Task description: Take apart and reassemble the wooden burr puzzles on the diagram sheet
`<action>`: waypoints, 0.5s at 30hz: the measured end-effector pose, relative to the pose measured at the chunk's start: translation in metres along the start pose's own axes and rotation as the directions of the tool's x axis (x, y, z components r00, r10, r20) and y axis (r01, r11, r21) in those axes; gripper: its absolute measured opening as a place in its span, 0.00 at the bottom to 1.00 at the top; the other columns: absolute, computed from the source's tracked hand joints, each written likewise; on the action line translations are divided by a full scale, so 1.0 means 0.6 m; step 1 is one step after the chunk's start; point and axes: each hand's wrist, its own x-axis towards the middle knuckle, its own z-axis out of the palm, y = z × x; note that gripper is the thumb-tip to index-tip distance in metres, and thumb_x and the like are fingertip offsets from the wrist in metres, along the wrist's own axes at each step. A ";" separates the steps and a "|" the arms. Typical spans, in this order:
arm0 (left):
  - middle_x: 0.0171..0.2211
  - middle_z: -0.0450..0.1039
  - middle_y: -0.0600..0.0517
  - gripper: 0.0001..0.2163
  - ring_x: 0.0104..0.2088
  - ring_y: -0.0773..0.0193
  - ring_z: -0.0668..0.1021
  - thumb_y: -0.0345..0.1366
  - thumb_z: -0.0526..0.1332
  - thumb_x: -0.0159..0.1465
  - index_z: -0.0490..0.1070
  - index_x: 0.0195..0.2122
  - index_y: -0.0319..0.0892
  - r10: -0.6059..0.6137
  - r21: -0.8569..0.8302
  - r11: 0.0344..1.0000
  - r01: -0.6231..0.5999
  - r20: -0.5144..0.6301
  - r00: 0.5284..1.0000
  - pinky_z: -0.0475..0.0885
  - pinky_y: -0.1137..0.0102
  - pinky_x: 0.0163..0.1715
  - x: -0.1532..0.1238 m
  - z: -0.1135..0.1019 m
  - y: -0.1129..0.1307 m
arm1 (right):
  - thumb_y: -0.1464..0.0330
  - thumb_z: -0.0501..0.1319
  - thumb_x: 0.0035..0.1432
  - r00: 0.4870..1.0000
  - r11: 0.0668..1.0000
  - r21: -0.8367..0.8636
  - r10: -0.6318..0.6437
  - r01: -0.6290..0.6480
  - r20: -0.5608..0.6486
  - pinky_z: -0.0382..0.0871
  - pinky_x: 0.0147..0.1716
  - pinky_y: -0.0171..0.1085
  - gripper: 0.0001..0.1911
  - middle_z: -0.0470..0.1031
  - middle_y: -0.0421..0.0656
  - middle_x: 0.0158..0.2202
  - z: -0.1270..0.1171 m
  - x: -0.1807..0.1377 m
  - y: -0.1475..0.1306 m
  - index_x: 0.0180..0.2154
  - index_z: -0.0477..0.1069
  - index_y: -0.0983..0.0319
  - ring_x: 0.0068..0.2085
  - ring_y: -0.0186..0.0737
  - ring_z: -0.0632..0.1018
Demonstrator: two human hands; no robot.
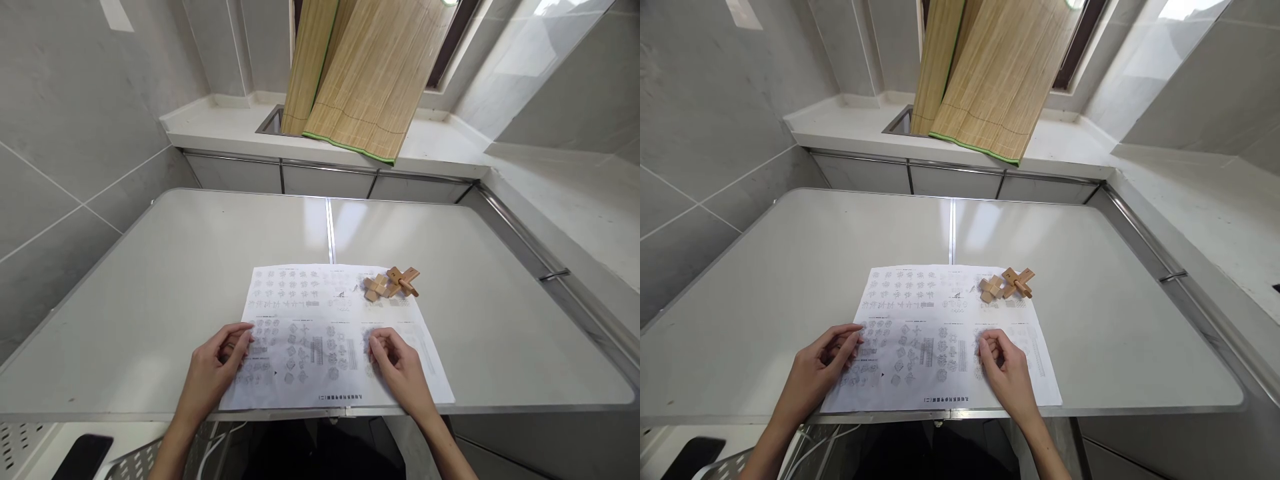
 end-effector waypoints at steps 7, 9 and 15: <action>0.35 0.83 0.49 0.22 0.29 0.62 0.81 0.57 0.62 0.67 0.79 0.48 0.44 0.011 0.012 1.000 -0.011 0.001 1.000 0.77 0.70 0.32 -0.001 -0.001 -0.001 | 0.50 0.59 0.70 1.000 1.000 0.020 0.001 -0.001 0.008 0.67 0.31 0.36 0.19 0.75 0.42 0.28 0.000 0.000 0.005 0.37 0.73 0.59 0.30 0.40 0.72; 0.35 0.83 0.50 0.22 0.29 0.62 0.81 0.57 0.62 0.67 0.79 0.48 0.44 0.013 0.011 1.000 -0.013 -0.001 1.000 0.77 0.70 0.32 -0.001 -0.002 -0.002 | 0.50 0.59 0.70 1.000 0.998 0.052 0.016 -0.017 0.011 0.67 0.31 0.36 0.19 0.74 0.42 0.28 0.000 0.001 0.003 0.38 0.74 0.59 0.30 0.39 0.72; 0.35 0.84 0.50 0.21 0.30 0.61 0.82 0.57 0.61 0.67 0.79 0.48 0.45 0.024 -0.002 1.000 -0.024 0.011 1.000 0.78 0.69 0.34 -0.001 -0.003 -0.007 | 0.49 0.64 0.66 0.984 0.864 0.474 0.175 -0.171 0.037 0.66 0.23 0.34 0.21 0.72 0.41 0.28 -0.018 0.030 -0.006 0.34 0.73 0.60 0.24 0.34 0.69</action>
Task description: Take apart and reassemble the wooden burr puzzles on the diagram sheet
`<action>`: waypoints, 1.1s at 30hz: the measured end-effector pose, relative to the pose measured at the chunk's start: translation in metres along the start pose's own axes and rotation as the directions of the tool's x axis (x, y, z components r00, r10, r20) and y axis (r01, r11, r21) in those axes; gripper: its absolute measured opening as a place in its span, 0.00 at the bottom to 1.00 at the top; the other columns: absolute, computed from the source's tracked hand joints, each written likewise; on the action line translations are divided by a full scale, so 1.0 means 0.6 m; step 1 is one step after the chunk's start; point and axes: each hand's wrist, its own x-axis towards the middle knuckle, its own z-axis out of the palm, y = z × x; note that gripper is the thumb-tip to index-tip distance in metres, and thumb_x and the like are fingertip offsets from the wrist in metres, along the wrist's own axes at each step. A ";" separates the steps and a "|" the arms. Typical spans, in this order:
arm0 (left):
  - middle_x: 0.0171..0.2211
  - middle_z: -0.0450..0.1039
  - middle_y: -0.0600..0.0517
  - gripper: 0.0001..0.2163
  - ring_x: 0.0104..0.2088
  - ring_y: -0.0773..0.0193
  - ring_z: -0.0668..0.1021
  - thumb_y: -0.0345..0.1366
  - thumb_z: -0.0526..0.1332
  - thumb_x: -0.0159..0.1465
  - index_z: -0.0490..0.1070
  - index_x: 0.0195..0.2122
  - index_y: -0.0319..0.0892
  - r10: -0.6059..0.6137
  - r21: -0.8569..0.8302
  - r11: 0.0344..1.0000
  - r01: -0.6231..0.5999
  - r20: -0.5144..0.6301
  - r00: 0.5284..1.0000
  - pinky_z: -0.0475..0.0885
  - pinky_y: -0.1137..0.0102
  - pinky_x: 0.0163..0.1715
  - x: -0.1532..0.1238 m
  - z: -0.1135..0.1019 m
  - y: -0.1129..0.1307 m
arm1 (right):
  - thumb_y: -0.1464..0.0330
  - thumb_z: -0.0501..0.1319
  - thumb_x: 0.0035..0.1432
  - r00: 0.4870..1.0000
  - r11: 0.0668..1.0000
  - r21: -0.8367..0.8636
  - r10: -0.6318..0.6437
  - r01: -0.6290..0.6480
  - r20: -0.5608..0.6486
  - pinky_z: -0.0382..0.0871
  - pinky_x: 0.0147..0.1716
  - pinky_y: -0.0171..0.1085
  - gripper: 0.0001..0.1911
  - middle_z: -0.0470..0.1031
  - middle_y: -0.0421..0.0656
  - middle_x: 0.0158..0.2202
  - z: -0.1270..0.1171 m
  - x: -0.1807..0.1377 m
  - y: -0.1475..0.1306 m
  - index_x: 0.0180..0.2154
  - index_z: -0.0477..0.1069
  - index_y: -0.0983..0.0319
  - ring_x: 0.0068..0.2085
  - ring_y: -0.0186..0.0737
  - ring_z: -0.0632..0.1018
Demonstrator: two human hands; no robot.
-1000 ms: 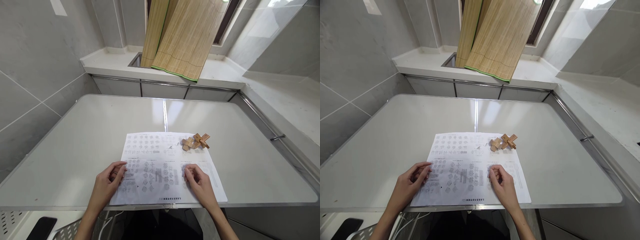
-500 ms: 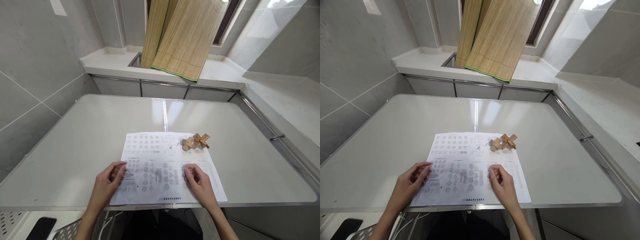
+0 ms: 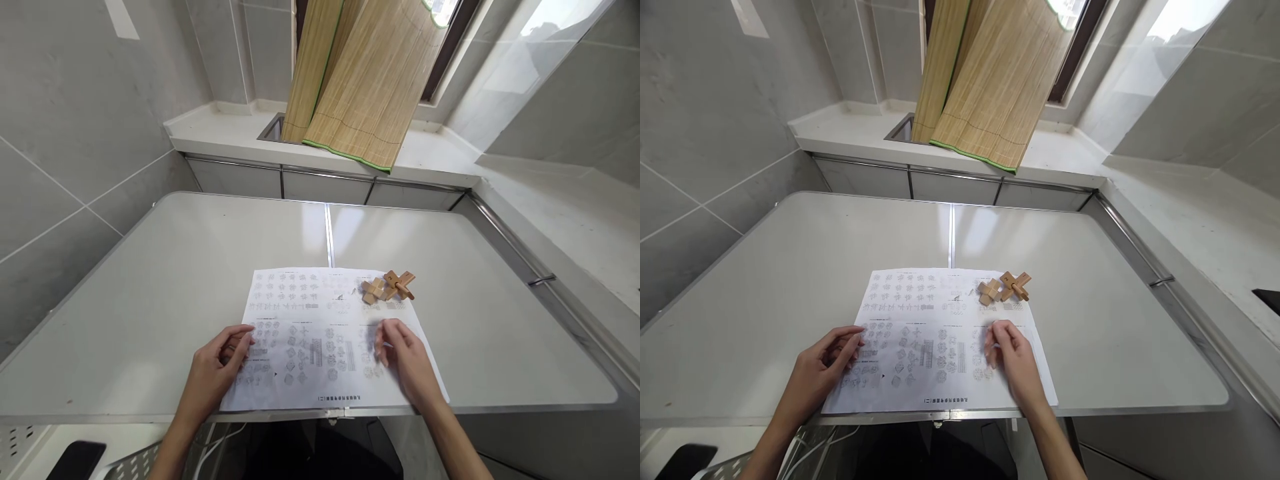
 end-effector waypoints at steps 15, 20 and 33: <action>0.36 0.83 0.49 0.21 0.29 0.61 0.80 0.56 0.61 0.67 0.78 0.48 0.44 -0.002 -0.057 0.998 0.003 0.020 1.000 0.77 0.69 0.33 -0.002 -0.002 -0.007 | 0.69 0.69 0.62 0.961 0.714 0.647 0.251 -0.266 0.118 0.57 0.13 0.22 0.11 0.59 0.31 0.22 -0.074 0.130 -0.043 0.33 0.67 0.61 0.19 0.25 0.63; 0.33 0.82 0.50 0.21 0.28 0.61 0.79 0.56 0.61 0.67 0.79 0.48 0.44 0.040 -0.012 0.999 -0.040 0.007 0.999 0.76 0.69 0.31 -0.004 -0.004 -0.004 | 0.49 0.66 0.65 0.999 0.991 0.132 -0.029 0.034 -0.042 0.67 0.21 0.32 0.22 0.70 0.39 0.26 -0.046 0.103 -0.048 0.32 0.71 0.61 0.24 0.33 0.69; 0.50 0.79 0.45 0.20 0.42 0.57 0.81 0.50 0.66 0.66 0.75 0.55 0.46 0.160 -0.188 0.972 -0.140 0.099 0.982 0.77 0.59 0.51 0.005 -0.021 0.038 | 0.49 0.51 0.75 0.764 0.920 -0.133 -0.218 0.368 0.607 0.69 0.28 0.37 0.23 0.75 0.40 0.28 0.112 0.098 -0.060 0.39 0.70 0.59 0.26 0.37 0.74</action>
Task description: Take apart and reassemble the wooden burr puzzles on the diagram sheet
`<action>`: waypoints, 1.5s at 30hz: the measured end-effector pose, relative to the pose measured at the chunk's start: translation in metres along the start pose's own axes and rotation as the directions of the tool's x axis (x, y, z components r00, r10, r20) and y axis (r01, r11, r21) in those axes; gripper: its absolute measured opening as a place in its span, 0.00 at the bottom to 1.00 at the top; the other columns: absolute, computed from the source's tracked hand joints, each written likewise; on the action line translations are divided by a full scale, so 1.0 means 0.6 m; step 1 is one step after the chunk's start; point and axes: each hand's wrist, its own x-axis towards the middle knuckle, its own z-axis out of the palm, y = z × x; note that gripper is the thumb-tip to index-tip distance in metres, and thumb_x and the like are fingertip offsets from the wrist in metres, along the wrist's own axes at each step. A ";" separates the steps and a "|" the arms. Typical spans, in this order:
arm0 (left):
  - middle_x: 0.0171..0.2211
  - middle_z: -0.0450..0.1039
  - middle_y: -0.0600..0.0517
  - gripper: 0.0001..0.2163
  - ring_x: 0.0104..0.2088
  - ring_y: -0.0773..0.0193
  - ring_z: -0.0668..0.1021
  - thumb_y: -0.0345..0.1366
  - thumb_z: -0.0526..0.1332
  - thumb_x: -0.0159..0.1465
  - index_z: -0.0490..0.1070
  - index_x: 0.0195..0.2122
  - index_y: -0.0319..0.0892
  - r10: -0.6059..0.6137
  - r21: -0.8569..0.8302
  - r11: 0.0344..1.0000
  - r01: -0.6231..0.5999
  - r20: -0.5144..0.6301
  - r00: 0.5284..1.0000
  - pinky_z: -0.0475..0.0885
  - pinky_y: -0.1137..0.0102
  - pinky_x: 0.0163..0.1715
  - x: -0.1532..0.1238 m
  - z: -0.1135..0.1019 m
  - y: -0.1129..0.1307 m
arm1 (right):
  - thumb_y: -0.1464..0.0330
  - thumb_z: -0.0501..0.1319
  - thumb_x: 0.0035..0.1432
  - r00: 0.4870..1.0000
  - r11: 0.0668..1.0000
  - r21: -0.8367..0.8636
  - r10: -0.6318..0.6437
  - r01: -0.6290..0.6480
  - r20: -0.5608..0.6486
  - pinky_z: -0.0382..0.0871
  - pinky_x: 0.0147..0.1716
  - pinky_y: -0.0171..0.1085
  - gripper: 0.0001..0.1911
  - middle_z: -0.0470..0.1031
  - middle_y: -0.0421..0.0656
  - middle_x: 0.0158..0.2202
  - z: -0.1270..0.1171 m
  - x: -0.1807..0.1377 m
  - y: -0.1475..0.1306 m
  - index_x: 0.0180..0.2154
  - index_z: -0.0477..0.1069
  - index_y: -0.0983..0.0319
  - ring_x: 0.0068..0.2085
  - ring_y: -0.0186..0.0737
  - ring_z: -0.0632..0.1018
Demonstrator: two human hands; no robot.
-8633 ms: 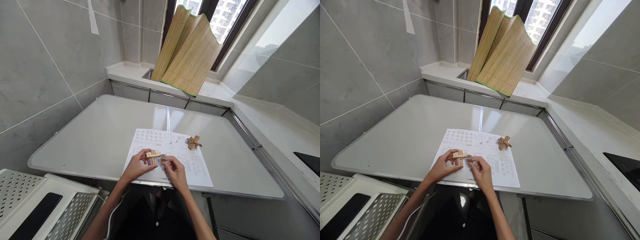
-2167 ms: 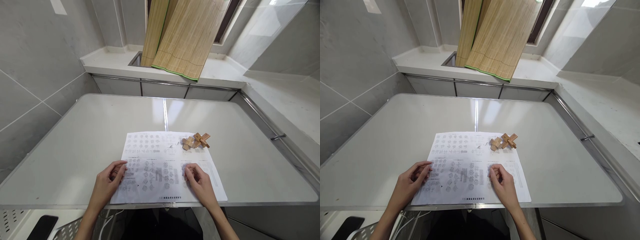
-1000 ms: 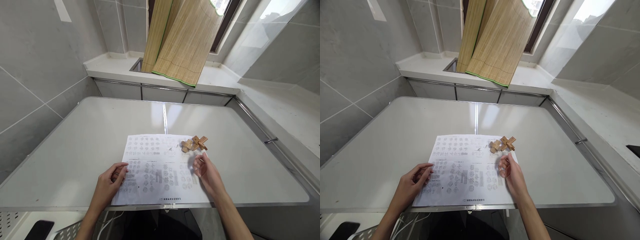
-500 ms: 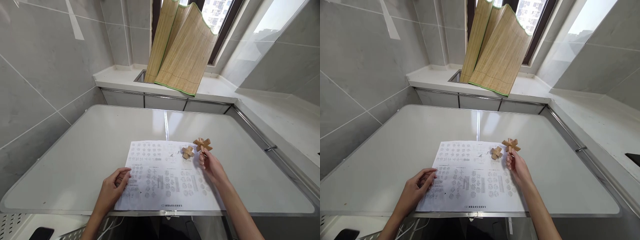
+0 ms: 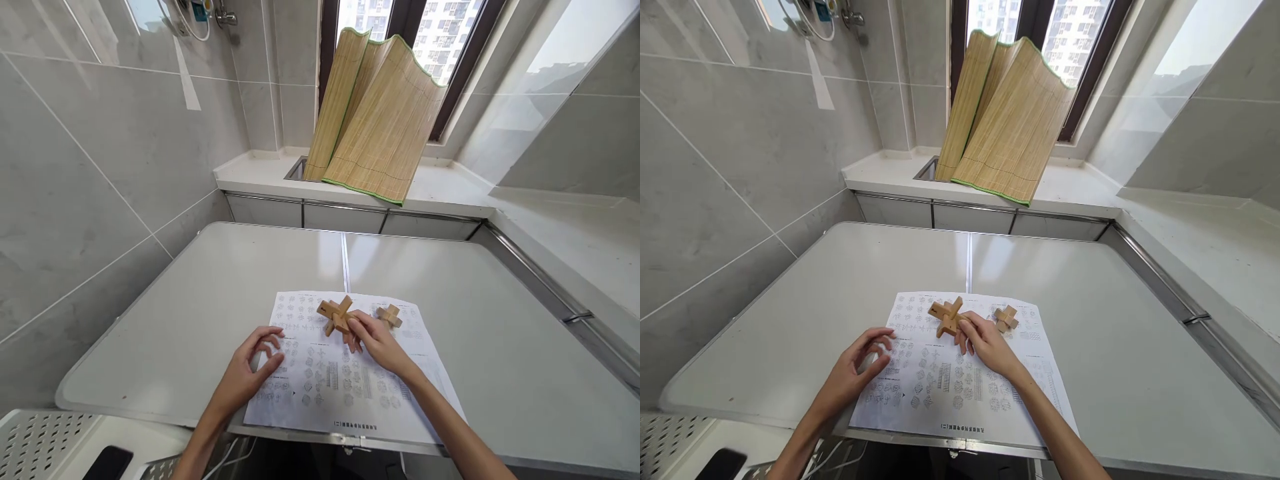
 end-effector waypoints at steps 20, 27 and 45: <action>0.68 0.66 0.37 0.47 0.67 0.41 0.71 0.53 0.76 0.55 0.59 0.72 0.44 -0.029 -0.486 0.871 0.071 0.092 0.995 0.67 0.52 0.67 0.036 0.115 -0.007 | 0.60 0.55 0.74 0.959 1.000 -0.021 -0.010 0.017 0.284 0.70 0.32 0.36 0.10 0.75 0.37 0.25 0.076 0.015 0.033 0.41 0.68 0.58 0.27 0.39 0.77; 0.66 0.70 0.43 0.42 0.63 0.44 0.75 0.55 0.75 0.56 0.64 0.69 0.47 0.036 -0.310 0.951 -0.012 0.074 0.997 0.69 0.57 0.65 0.031 0.124 -0.006 | 0.64 0.56 0.73 0.964 0.999 -0.028 -0.023 0.032 0.264 0.70 0.30 0.37 0.10 0.79 0.40 0.26 0.082 0.010 0.047 0.37 0.71 0.58 0.28 0.42 0.80; 0.64 0.72 0.44 0.33 0.59 0.44 0.78 0.51 0.74 0.57 0.73 0.61 0.45 0.032 -0.240 0.971 -0.008 0.093 0.995 0.72 0.57 0.61 0.028 0.118 0.001 | 0.64 0.59 0.70 0.986 0.997 -0.073 0.043 -0.031 0.162 0.73 0.29 0.38 0.08 0.77 0.37 0.23 0.088 -0.001 0.066 0.37 0.74 0.56 0.22 0.41 0.78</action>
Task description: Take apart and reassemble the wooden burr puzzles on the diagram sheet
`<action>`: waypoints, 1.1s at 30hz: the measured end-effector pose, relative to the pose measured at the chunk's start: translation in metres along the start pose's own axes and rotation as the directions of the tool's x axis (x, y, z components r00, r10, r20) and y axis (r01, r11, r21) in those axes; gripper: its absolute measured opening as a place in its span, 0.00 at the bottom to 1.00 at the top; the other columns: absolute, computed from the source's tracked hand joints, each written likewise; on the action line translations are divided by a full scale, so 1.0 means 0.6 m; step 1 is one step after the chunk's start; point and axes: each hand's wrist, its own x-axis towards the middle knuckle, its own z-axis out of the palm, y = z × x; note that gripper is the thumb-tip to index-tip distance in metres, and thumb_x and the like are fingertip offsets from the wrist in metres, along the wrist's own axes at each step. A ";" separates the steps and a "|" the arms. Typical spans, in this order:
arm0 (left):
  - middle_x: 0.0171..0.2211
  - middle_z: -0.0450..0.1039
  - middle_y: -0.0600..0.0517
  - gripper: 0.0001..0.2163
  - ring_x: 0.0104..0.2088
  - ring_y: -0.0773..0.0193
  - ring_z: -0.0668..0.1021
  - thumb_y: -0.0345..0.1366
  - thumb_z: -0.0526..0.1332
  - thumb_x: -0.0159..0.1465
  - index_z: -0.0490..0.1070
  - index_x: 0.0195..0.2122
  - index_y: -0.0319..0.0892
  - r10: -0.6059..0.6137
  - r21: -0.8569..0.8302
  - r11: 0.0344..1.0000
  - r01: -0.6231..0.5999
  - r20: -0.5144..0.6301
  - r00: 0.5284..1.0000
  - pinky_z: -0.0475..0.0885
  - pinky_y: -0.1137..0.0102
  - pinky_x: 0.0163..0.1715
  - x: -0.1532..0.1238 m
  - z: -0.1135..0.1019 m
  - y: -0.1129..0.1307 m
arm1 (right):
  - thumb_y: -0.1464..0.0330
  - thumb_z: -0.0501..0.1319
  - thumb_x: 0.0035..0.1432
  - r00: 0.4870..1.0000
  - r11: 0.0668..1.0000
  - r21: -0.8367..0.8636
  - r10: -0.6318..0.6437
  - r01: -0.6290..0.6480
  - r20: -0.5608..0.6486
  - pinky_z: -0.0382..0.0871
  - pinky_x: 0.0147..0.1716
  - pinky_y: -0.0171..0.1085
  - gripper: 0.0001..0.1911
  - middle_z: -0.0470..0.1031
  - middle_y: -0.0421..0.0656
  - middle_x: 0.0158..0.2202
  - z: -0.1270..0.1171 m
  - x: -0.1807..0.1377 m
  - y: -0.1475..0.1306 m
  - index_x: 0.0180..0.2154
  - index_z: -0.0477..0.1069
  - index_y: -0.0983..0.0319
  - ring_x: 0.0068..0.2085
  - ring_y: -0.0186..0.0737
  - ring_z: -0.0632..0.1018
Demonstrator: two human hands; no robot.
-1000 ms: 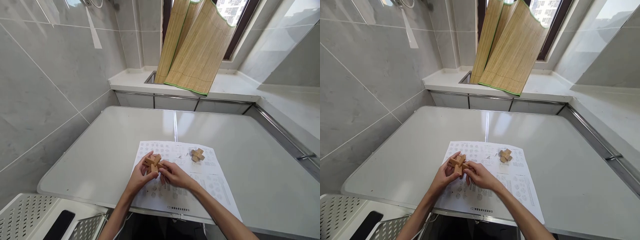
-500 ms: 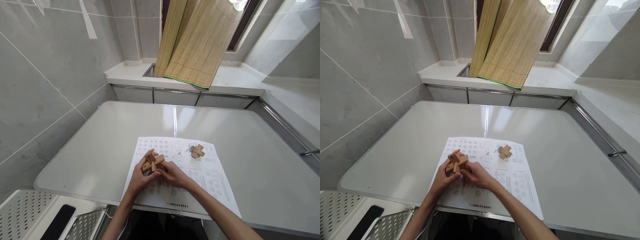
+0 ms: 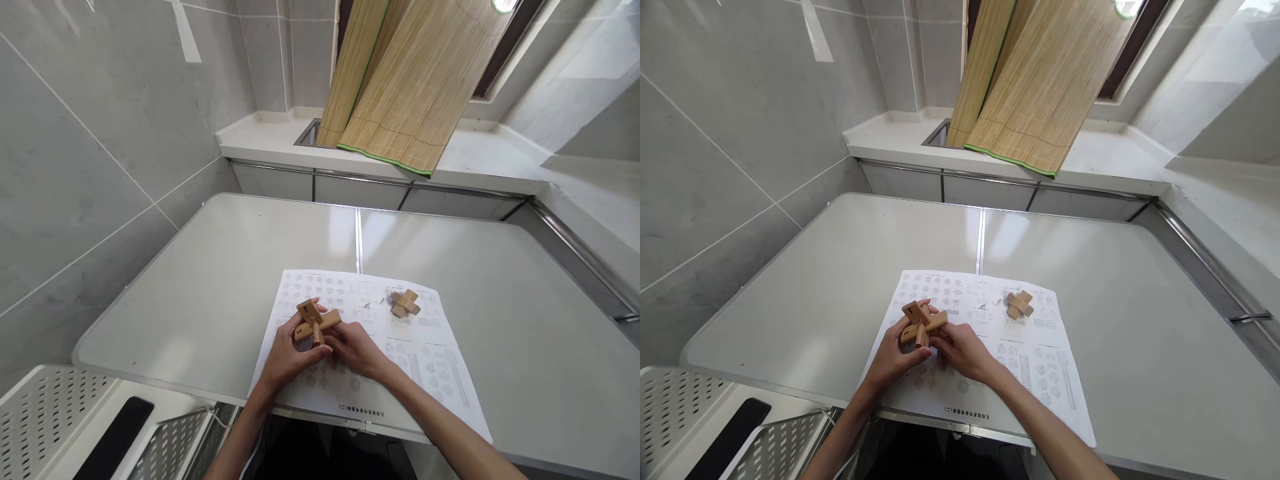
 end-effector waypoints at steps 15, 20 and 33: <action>0.65 0.70 0.40 0.39 0.60 0.46 0.77 0.49 0.73 0.60 0.62 0.70 0.46 0.008 -0.140 0.990 -0.029 -0.148 0.989 0.73 0.56 0.61 -0.004 0.004 -0.011 | 0.50 0.59 0.70 0.990 0.959 0.278 0.085 -0.050 -0.116 0.68 0.24 0.36 0.21 0.82 0.43 0.31 -0.022 0.007 -0.027 0.46 0.75 0.61 0.22 0.34 0.73; 0.67 0.67 0.42 0.42 0.58 0.49 0.78 0.48 0.75 0.59 0.57 0.71 0.49 0.056 0.100 0.995 -0.021 -0.364 0.930 0.73 0.55 0.60 -0.004 0.017 -0.015 | 0.50 0.61 0.69 0.970 0.929 0.368 0.120 -0.034 -0.212 0.67 0.24 0.36 0.21 0.80 0.41 0.29 -0.036 0.011 -0.023 0.45 0.74 0.61 0.21 0.34 0.71; 0.60 0.68 0.40 0.38 0.63 0.41 0.69 0.51 0.72 0.59 0.63 0.67 0.43 0.218 0.665 0.746 0.039 -0.300 0.929 0.67 0.48 0.63 0.044 -0.050 -0.037 | 0.51 0.60 0.70 0.963 0.861 0.508 0.109 0.033 -0.248 0.65 0.21 0.34 0.20 0.75 0.48 0.45 -0.049 0.020 -0.015 0.49 0.78 0.59 0.33 0.37 0.76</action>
